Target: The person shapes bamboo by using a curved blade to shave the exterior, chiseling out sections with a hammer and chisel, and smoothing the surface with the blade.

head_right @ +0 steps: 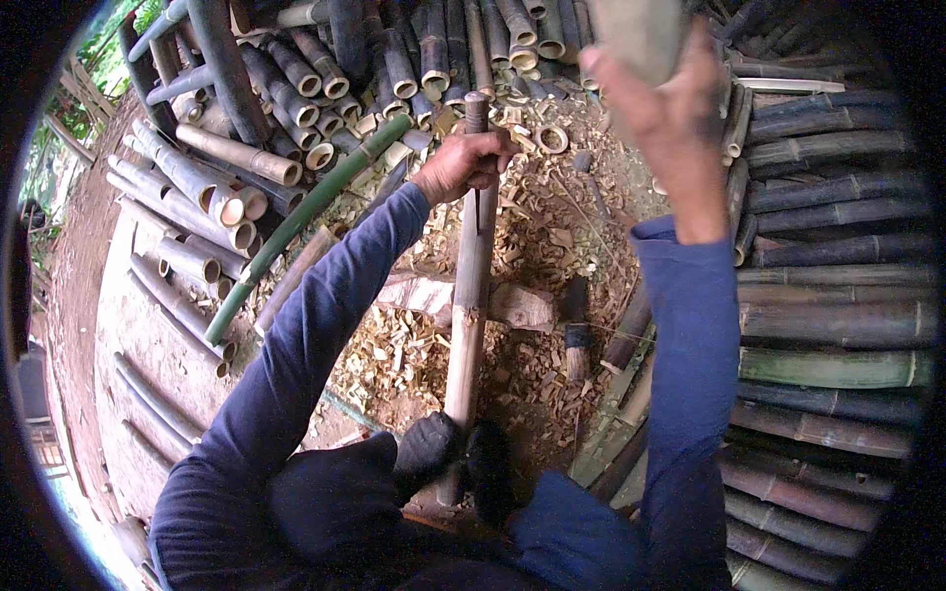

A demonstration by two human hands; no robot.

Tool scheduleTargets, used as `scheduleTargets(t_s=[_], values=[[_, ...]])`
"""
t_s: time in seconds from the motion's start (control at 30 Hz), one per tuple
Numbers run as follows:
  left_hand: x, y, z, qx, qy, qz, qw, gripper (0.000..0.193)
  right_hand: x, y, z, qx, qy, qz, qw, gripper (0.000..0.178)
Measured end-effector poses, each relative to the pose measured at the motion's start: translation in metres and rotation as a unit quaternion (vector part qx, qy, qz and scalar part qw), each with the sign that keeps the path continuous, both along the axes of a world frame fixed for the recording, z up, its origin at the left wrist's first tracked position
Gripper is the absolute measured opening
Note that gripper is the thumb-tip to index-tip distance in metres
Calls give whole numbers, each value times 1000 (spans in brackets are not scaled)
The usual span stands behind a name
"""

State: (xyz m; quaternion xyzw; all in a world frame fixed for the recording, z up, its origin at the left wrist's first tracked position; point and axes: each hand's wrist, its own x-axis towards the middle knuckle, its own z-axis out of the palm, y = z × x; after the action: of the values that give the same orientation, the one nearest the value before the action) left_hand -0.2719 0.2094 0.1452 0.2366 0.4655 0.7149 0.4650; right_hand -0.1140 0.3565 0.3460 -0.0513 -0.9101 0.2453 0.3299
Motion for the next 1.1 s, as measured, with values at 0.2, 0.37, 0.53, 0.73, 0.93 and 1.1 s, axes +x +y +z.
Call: scheduleTargets(t_s=[0.2, 0.37, 0.53, 0.73, 0.93, 1.1], values=[[-4, 2, -6, -5, 38, 10, 999, 12, 14, 13, -32, 35, -230, -29, 972, 106], [1, 1, 3, -20, 24, -1, 1000, 15, 41, 8, 7, -193, -97, 45, 975, 79], [2, 11, 4, -20, -3, -12, 1000, 13, -2, 24, -6, -97, -22, 49, 994, 71], [-6, 3, 1, -72, 30, -1, 997, 16, -15, -7, 2, 59, -370, 8, 927, 111], [99, -54, -8, 64, 480, -55, 873, 15, 100, -25, -38, -294, -91, 31, 951, 85], [66, -69, 9, 64, 375, 153, 912, 15, 208, -44, -77, -438, -144, -130, 878, 77]])
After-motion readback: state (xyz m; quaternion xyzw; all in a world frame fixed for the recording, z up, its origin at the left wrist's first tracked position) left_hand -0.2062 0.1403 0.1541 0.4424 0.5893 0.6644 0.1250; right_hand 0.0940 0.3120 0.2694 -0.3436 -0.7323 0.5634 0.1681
